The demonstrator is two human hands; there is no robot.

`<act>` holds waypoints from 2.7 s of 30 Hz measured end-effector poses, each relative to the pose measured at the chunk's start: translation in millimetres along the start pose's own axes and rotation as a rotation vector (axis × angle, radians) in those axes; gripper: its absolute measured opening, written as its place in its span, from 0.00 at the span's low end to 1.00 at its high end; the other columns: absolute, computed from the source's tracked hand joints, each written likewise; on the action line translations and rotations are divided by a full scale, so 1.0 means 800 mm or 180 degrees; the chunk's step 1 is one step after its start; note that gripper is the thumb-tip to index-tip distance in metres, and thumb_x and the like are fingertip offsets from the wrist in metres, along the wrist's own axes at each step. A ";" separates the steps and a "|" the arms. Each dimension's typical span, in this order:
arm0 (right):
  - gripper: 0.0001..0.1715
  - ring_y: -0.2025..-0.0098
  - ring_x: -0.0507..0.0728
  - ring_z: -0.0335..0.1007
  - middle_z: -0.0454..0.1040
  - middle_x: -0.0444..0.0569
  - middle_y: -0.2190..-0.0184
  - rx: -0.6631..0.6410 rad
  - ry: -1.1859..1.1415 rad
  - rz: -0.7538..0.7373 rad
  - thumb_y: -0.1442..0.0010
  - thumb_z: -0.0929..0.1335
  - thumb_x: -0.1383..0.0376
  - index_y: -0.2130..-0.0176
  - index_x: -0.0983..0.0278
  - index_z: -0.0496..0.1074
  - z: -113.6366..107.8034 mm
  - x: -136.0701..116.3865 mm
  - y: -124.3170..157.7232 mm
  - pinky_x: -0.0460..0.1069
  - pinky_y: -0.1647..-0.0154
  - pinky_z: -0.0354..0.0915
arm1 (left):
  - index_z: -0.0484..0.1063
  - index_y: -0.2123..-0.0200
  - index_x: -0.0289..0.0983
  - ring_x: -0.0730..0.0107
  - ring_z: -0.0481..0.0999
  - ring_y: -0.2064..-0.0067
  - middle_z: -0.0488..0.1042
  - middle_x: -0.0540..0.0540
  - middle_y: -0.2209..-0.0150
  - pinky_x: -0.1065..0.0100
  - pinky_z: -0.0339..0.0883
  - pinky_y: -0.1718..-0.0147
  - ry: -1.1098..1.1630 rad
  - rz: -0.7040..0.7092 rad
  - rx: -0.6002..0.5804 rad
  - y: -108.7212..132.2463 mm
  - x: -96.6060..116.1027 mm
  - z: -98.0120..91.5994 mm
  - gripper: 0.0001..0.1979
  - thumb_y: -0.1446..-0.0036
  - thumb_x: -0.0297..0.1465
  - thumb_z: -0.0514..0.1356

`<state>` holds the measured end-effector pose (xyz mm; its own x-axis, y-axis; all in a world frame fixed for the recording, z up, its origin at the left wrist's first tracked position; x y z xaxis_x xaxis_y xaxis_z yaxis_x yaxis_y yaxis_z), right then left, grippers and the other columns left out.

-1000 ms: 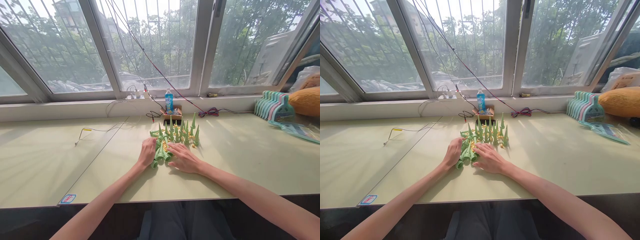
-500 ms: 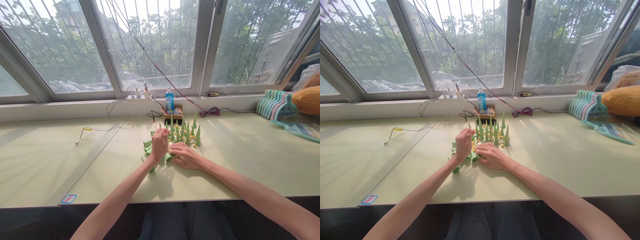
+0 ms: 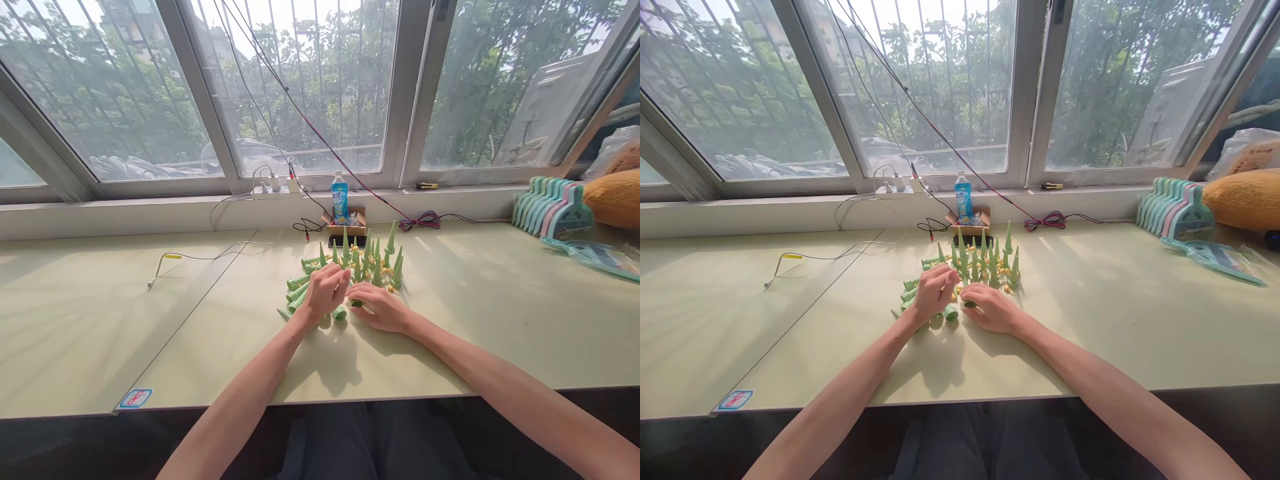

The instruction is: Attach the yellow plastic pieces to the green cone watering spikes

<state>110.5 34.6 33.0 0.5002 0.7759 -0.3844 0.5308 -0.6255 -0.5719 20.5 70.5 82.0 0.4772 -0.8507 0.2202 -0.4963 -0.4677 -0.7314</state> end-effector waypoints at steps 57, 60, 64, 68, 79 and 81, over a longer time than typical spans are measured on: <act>0.12 0.54 0.57 0.74 0.77 0.51 0.58 0.1442 -0.0408 0.0893 0.31 0.59 0.63 0.55 0.62 0.71 -0.075 0.038 0.014 0.54 0.52 0.70 | 0.66 0.56 0.36 0.61 0.76 0.68 0.74 0.44 0.65 0.68 0.60 0.75 -0.1245 -0.1039 -0.1418 -0.002 0.019 0.008 0.10 0.37 0.36 0.58; 0.13 0.58 0.57 0.74 0.76 0.51 0.61 0.1550 -0.0529 0.0954 0.30 0.59 0.62 0.55 0.62 0.70 -0.077 0.039 0.017 0.52 0.56 0.71 | 0.68 0.54 0.38 0.61 0.76 0.63 0.74 0.43 0.61 0.68 0.62 0.73 -0.1019 -0.0395 -0.1193 -0.017 0.037 0.030 0.12 0.40 0.35 0.61; 0.13 0.60 0.57 0.74 0.75 0.51 0.62 0.1601 -0.0536 0.1015 0.30 0.59 0.59 0.56 0.62 0.69 -0.076 0.041 0.018 0.50 0.61 0.71 | 0.66 0.49 0.38 0.63 0.77 0.63 0.76 0.44 0.59 0.68 0.66 0.71 -0.0581 -0.0191 -0.1043 -0.009 0.030 0.056 0.14 0.38 0.32 0.59; 0.14 0.60 0.56 0.72 0.74 0.51 0.62 0.1643 -0.0547 0.1079 0.31 0.61 0.57 0.58 0.62 0.70 -0.076 0.044 0.019 0.49 0.63 0.72 | 0.66 0.48 0.37 0.65 0.78 0.63 0.77 0.43 0.57 0.69 0.67 0.68 -0.0157 -0.0061 -0.0819 0.004 0.027 0.060 0.14 0.37 0.29 0.57; 0.17 0.80 0.49 0.53 0.59 0.40 0.83 0.0737 0.0425 0.1075 0.33 0.61 0.61 0.73 0.63 0.66 -0.068 0.068 0.016 0.46 0.75 0.54 | 0.58 0.37 0.39 0.78 0.57 0.78 0.61 0.57 0.77 0.74 0.58 0.74 0.0842 -0.0526 -0.0357 0.010 0.011 0.048 0.24 0.36 0.32 0.54; 0.18 0.79 0.49 0.51 0.58 0.40 0.83 0.0540 0.0547 0.1116 0.34 0.61 0.62 0.75 0.63 0.64 -0.065 0.072 0.016 0.46 0.75 0.52 | 0.63 0.41 0.38 0.78 0.56 0.79 0.59 0.57 0.78 0.74 0.57 0.74 0.0996 -0.0624 -0.0303 0.011 0.010 0.050 0.21 0.37 0.32 0.55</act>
<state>181.7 66.8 41.4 0.7448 0.4847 -0.4586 0.1953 -0.8156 -0.5447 49.0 69.6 51.3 0.3326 -0.7682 0.5470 -0.4898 -0.6364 -0.5959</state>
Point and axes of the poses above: each hand's wrist, its own y-axis away from the middle knuckle, its own z-axis out of the palm, x = y × z, the point moved 9 cm from there along -y, towards the middle knuckle
